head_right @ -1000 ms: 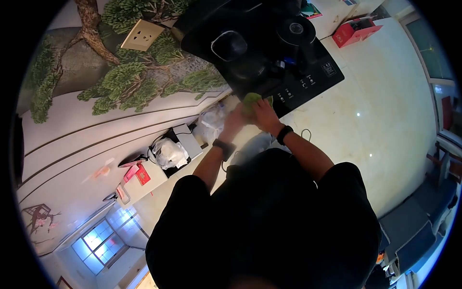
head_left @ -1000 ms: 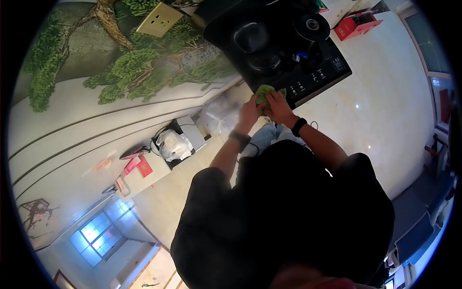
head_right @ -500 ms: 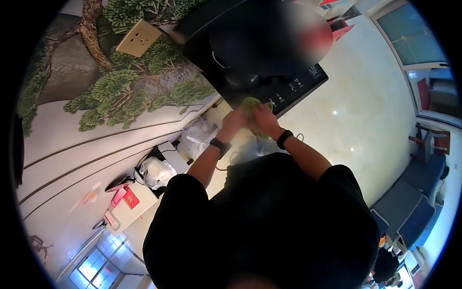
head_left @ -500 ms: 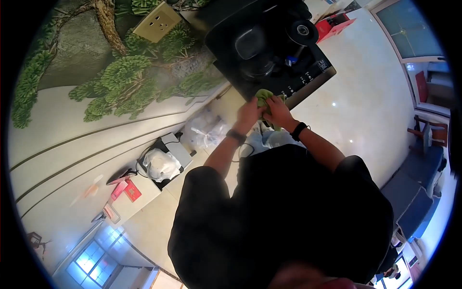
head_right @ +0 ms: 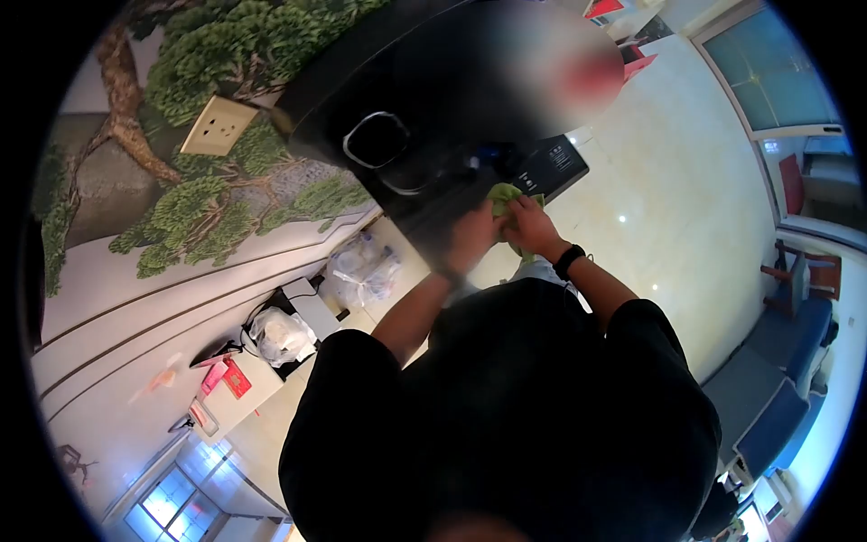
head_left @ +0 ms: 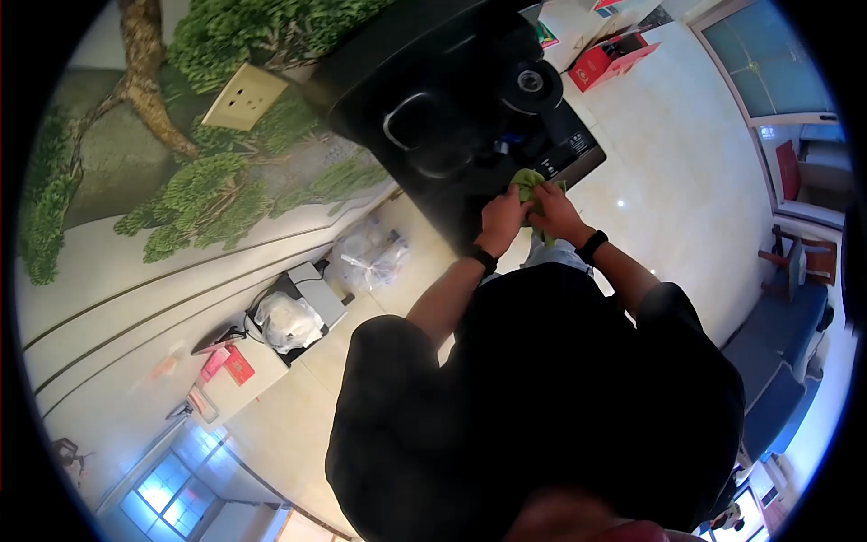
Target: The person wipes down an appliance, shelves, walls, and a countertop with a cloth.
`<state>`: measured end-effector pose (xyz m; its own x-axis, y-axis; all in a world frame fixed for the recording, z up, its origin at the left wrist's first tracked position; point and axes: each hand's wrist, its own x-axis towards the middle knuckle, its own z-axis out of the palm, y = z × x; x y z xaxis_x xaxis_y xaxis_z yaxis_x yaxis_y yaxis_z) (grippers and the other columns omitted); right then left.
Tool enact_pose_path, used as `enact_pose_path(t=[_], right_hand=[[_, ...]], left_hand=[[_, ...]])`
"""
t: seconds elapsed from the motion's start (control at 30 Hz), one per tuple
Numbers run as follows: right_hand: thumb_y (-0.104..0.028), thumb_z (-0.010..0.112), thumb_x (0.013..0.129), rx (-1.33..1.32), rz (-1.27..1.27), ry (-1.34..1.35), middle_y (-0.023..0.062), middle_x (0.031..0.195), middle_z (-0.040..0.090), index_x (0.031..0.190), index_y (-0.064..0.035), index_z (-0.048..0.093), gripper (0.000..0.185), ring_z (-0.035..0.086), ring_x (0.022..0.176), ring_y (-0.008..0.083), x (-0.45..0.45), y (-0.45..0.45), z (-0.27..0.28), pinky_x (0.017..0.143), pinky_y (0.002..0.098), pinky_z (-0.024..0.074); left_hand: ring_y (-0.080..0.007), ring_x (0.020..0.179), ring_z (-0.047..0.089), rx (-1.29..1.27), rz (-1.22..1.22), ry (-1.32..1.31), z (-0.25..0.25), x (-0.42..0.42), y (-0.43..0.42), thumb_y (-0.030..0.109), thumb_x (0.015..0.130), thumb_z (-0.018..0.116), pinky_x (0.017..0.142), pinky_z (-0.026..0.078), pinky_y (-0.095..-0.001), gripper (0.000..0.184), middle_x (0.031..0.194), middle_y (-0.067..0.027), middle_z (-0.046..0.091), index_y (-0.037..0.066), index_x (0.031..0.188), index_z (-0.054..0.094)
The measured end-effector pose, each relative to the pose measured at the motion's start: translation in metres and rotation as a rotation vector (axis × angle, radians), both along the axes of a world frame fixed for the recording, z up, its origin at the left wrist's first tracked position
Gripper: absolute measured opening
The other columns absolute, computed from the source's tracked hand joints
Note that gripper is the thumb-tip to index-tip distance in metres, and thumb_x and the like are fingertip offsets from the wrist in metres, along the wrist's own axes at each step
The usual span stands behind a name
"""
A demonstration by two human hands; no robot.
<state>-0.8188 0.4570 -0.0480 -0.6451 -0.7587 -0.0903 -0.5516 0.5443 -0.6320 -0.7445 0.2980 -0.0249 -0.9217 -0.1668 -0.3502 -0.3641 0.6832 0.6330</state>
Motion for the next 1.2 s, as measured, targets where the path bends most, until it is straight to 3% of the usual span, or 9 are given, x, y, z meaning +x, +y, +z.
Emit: enact_pose_path(t=[0.37, 0.57, 0.67, 0.77, 0.83, 0.97, 1.07, 1.17, 1.2], right_hand=[[-0.021, 0.07, 0.073, -0.16, 0.281, 0.026, 0.0213, 0.111, 0.052, 0.119, -0.0024, 0.055, 0.051, 0.05, 0.107, 0.0416, -0.191, 0.071, -0.016, 0.092, 0.0466, 0.0452], [-0.021, 0.068, 0.076, -0.239, 0.407, 0.049, 0.0205, 0.111, 0.055, 0.119, -0.0022, 0.056, 0.049, 0.051, 0.103, 0.0401, -0.253, 0.045, -0.024, 0.089, 0.0464, 0.0475], [-0.021, 0.066, 0.077, -0.158, 0.337, 0.021, 0.0197, 0.111, 0.056, 0.118, -0.0032, 0.057, 0.045, 0.051, 0.103, 0.0399, -0.25, 0.044, -0.022, 0.086, 0.0464, 0.0496], [-0.02, 0.065, 0.078, -0.094, 0.296, 0.008, 0.0187, 0.114, 0.054, 0.116, -0.0057, 0.057, 0.042, 0.052, 0.104, 0.0394, -0.233, 0.064, -0.014, 0.084, 0.0479, 0.0513], [-0.022, 0.067, 0.075, -0.087, 0.304, -0.002, 0.0183, 0.116, 0.053, 0.117, -0.0049, 0.056, 0.046, 0.052, 0.107, 0.0388, -0.221, 0.081, -0.012, 0.085, 0.0481, 0.0518], [-0.025, 0.07, 0.073, -0.119, 0.387, -0.067, 0.0211, 0.115, 0.055, 0.118, -0.0031, 0.054, 0.052, 0.054, 0.104, 0.0413, -0.207, 0.118, -0.014, 0.087, 0.0484, 0.0502], [-0.022, 0.072, 0.071, -0.105, 0.446, -0.254, 0.021, 0.111, 0.056, 0.117, -0.0028, 0.053, 0.054, 0.055, 0.101, 0.0413, -0.208, 0.126, -0.006, 0.086, 0.0469, 0.0492], [-0.019, 0.073, 0.07, -0.169, 0.396, -0.289, 0.0206, 0.111, 0.056, 0.117, -0.0026, 0.053, 0.053, 0.056, 0.101, 0.0408, -0.226, 0.114, 0.047, 0.087, 0.0455, 0.0486], [-0.017, 0.073, 0.07, -0.217, 0.384, -0.273, 0.0205, 0.111, 0.055, 0.117, -0.0026, 0.053, 0.053, 0.055, 0.102, 0.0405, -0.231, 0.104, 0.067, 0.088, 0.045, 0.0483]], left_hand=[[-0.0465, 0.089, 0.062, 0.039, 0.445, 0.13, -0.027, -0.142, 0.128, 0.029, 0.098, 0.051, 0.072, 0.052, -0.0533, 0.039, 0.115, -0.0285, 0.055, 0.004, 0.125, 0.038], [-0.047, 0.089, 0.062, -0.102, 0.636, 0.152, -0.045, -0.196, 0.125, 0.029, 0.098, 0.051, 0.071, 0.052, -0.0529, 0.039, 0.115, -0.0286, 0.056, 0.002, 0.124, 0.039], [-0.0463, 0.088, 0.062, -0.13, 0.601, 0.264, -0.054, -0.194, 0.121, 0.03, 0.098, 0.051, 0.07, 0.052, -0.053, 0.038, 0.112, -0.028, 0.057, 0.002, 0.121, 0.042], [-0.0433, 0.085, 0.063, -0.148, 0.6, 0.011, 0.005, -0.186, 0.141, 0.031, 0.097, 0.053, 0.077, 0.049, -0.0518, 0.031, 0.092, -0.0252, 0.064, 0.002, 0.109, 0.05], [-0.0405, 0.078, 0.065, -0.317, 0.506, 0.096, -0.02, -0.169, 0.152, 0.033, 0.097, 0.053, 0.068, 0.051, -0.0501, 0.034, 0.083, -0.0227, 0.065, 0.002, 0.109, 0.05], [-0.0334, 0.065, 0.067, 0.039, 0.48, -0.061, -0.035, -0.142, 0.171, 0.032, 0.096, 0.057, 0.06, 0.052, -0.0436, 0.038, 0.082, -0.0216, 0.066, 0.001, 0.116, 0.049], [-0.0306, 0.063, 0.067, 0.519, 0.56, -0.14, 0.03, -0.14, 0.172, 0.029, 0.094, 0.06, 0.062, 0.053, -0.0403, 0.041, 0.084, -0.0208, 0.067, 0.003, 0.124, 0.047], [-0.0292, 0.066, 0.068, 0.276, 0.462, 0.047, 0.064, -0.147, 0.159, 0.025, 0.093, 0.062, 0.062, 0.054, -0.0376, 0.044, 0.085, -0.0183, 0.068, 0.004, 0.129, 0.046], [-0.0316, 0.082, 0.069, 0.295, 0.476, 0.05, 0.089, -0.15, 0.149, 0.022, 0.092, 0.063, 0.071, 0.054, -0.0367, 0.048, 0.097, -0.0194, 0.068, 0.003, 0.133, 0.046]])
